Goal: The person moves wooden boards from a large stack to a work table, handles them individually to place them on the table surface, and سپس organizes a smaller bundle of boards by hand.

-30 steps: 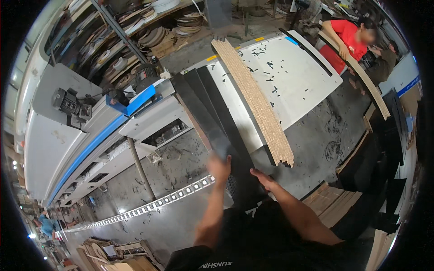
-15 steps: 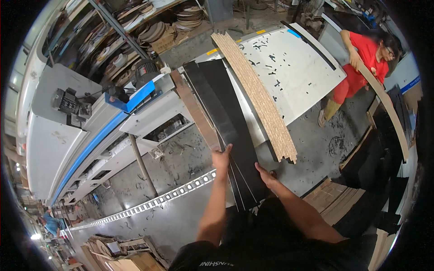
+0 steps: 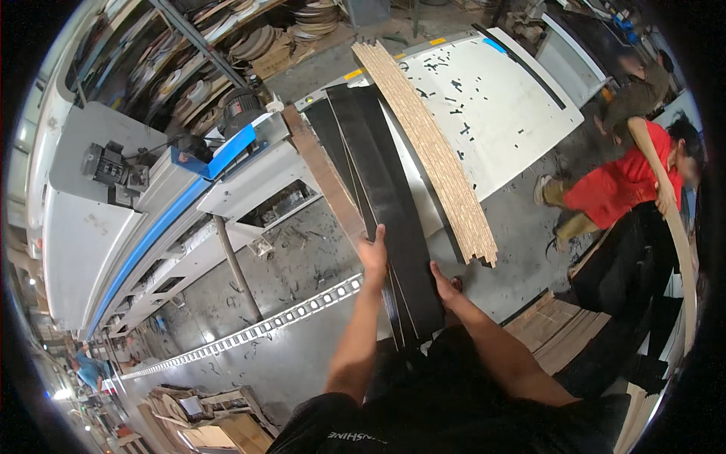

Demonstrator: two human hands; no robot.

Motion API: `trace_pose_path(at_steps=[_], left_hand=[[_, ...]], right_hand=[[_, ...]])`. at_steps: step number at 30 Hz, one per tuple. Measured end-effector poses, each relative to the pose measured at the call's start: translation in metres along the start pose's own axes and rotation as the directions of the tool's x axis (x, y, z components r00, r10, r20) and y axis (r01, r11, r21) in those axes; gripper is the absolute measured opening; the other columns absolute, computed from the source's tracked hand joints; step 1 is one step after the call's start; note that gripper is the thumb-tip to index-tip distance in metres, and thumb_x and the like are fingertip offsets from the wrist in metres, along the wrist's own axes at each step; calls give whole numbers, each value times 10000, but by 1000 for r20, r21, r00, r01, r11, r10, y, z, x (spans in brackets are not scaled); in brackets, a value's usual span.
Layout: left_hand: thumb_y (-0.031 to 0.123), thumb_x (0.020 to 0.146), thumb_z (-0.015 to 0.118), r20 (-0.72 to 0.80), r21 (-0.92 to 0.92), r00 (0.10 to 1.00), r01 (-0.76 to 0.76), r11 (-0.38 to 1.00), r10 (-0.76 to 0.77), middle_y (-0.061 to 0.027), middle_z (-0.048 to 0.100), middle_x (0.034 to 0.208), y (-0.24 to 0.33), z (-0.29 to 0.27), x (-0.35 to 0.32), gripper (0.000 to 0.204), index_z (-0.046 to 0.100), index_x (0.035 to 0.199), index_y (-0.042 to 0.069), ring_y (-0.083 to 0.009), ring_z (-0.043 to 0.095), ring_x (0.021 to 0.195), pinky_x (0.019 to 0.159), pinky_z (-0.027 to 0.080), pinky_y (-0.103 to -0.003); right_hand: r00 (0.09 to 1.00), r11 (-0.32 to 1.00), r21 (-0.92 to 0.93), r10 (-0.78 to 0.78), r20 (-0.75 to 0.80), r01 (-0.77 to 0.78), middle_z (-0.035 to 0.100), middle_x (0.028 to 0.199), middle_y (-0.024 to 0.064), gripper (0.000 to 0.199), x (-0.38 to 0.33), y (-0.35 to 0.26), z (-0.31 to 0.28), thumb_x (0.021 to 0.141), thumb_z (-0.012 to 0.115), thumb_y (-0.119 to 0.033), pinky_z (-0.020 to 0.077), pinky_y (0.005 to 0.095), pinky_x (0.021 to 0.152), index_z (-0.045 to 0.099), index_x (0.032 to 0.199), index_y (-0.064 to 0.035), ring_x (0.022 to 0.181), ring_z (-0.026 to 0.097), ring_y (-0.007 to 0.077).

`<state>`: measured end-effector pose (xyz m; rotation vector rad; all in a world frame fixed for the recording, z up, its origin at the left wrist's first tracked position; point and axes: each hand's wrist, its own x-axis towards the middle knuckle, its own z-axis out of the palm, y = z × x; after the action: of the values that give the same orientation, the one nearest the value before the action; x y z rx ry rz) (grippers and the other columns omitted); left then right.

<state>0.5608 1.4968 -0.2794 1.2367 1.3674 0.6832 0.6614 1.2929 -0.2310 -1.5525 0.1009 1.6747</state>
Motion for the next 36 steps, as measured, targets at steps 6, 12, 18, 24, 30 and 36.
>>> trace_pose_path(at_steps=[6,12,18,24,30,36], left_hand=[[483,969,749,2,343,996,-81,936,86,-230,724,1061,17,26,-7,567,679,1173,-42,-413,698,989,924,530,-498],[403,924,796,46,638,856,-422,644,515,-264,586,1303,15,6,-51,656,578,1328,-66,-475,560,1210,1033,463,-522],[367,900,858,72,245,993,-108,964,93,-228,650,1279,-39,-23,-96,748,532,1406,-78,-353,640,1165,971,523,-455],[306,874,882,441,-512,873,435,741,-208,-195,719,1179,22,-12,-68,705,555,1369,-75,-288,728,1016,882,620,-404],[276,834,894,326,-475,940,256,842,-101,-186,715,1197,20,2,-62,723,552,1391,-34,-305,727,1038,910,612,-431],[135,872,826,352,-527,921,342,778,-166,-191,685,1215,24,-18,-77,625,517,1382,-51,-302,716,1039,887,612,-418]], right_hand=[[993,989,95,-114,-14,114,306,1725,152,1176,5,12,-13,907,372,-927,238,496,1276,269,1679,-46,1577,281,339],[973,917,385,15,231,-106,465,1634,154,925,47,38,-71,986,613,-691,394,464,1194,409,1621,-50,1445,486,357],[975,975,-22,-219,47,220,632,1446,166,839,45,36,-30,915,843,-385,466,440,1129,468,1540,31,1331,592,338],[902,893,-126,-430,41,431,615,1428,209,930,-5,11,-12,871,888,-392,484,409,1105,423,1536,63,1317,588,297],[843,792,-357,-537,-23,495,629,1399,195,883,-8,17,-6,896,867,-393,501,399,1077,434,1509,72,1267,612,276],[835,820,-167,-550,31,547,633,1356,179,787,-22,25,15,907,866,-309,500,421,1076,448,1463,56,1255,611,260]])
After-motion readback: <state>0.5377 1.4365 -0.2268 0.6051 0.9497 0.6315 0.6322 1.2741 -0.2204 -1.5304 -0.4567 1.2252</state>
